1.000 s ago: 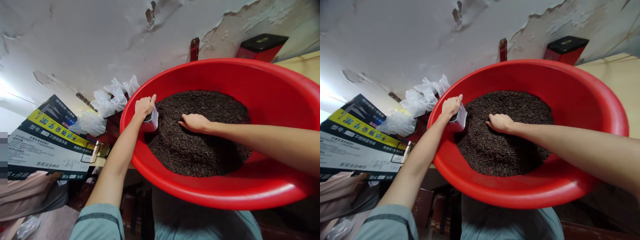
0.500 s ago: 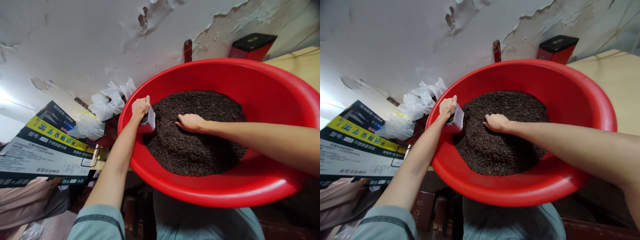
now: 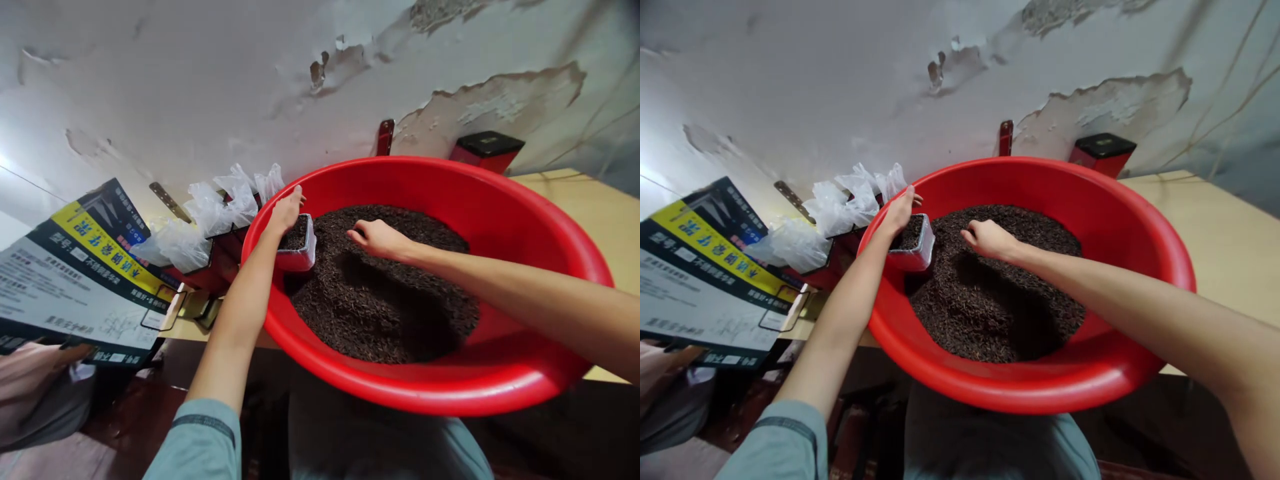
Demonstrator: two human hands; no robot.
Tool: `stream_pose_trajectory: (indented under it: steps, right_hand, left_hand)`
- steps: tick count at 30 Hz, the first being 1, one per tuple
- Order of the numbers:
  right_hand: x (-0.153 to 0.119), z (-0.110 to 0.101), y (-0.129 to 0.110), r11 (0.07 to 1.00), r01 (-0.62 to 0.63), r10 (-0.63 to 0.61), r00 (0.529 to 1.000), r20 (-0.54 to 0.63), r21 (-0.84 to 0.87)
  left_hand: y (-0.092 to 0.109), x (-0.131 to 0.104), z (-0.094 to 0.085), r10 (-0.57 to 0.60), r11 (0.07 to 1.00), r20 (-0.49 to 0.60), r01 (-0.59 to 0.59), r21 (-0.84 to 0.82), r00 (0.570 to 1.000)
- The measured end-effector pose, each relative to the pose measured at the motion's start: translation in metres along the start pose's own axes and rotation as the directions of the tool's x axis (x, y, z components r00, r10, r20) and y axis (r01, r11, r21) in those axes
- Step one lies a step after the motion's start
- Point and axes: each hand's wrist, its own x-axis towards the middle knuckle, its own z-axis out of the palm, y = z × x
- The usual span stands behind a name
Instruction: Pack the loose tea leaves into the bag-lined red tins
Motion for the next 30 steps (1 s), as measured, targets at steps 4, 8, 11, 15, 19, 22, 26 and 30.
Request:
stream_pose_trajectory:
  steps: [4, 8, 11, 15, 19, 22, 26, 30]
  right_hand:
    - [0.013, -0.025, -0.036, 0.984, 0.066, -0.031, 0.977, -0.209, 0.165]
    - [0.034, -0.030, -0.092, 0.949, 0.226, -0.148, 0.935, -0.321, 0.219]
    - [0.049, -0.016, -0.132, 0.947, 0.297, -0.249, 0.920, -0.301, 0.124]
    - [0.058, 0.011, -0.157, 0.936, 0.345, -0.351, 0.914, -0.202, -0.063]
    - [0.057, 0.026, -0.152, 0.918, 0.382, -0.395, 0.900, -0.182, -0.106]
    - [0.053, 0.028, -0.146, 0.904, 0.406, -0.427, 0.879, -0.213, -0.134]
    - [0.047, 0.028, -0.139, 0.900, 0.382, -0.428, 0.866, -0.260, -0.210]
    - [0.045, 0.027, -0.130, 0.916, 0.354, -0.398, 0.861, -0.317, -0.188]
  left_hand:
    - [-0.019, 0.008, -0.010, -0.085, 0.951, -0.140, 0.038, -0.306, 0.987]
    - [-0.034, 0.009, -0.014, -0.162, 0.911, -0.165, 0.083, -0.404, 0.973]
    - [-0.042, 0.008, -0.017, -0.216, 0.895, -0.202, 0.111, -0.432, 0.955]
    - [-0.049, 0.007, -0.021, -0.287, 0.860, -0.223, 0.148, -0.489, 0.932]
    - [-0.050, 0.007, -0.024, -0.330, 0.833, -0.216, 0.176, -0.525, 0.919]
    - [-0.048, 0.007, -0.025, -0.339, 0.827, -0.216, 0.181, -0.532, 0.916]
    - [-0.049, 0.009, -0.021, -0.341, 0.815, -0.221, 0.170, -0.554, 0.914]
    - [-0.052, 0.010, -0.018, -0.313, 0.817, -0.224, 0.142, -0.559, 0.923]
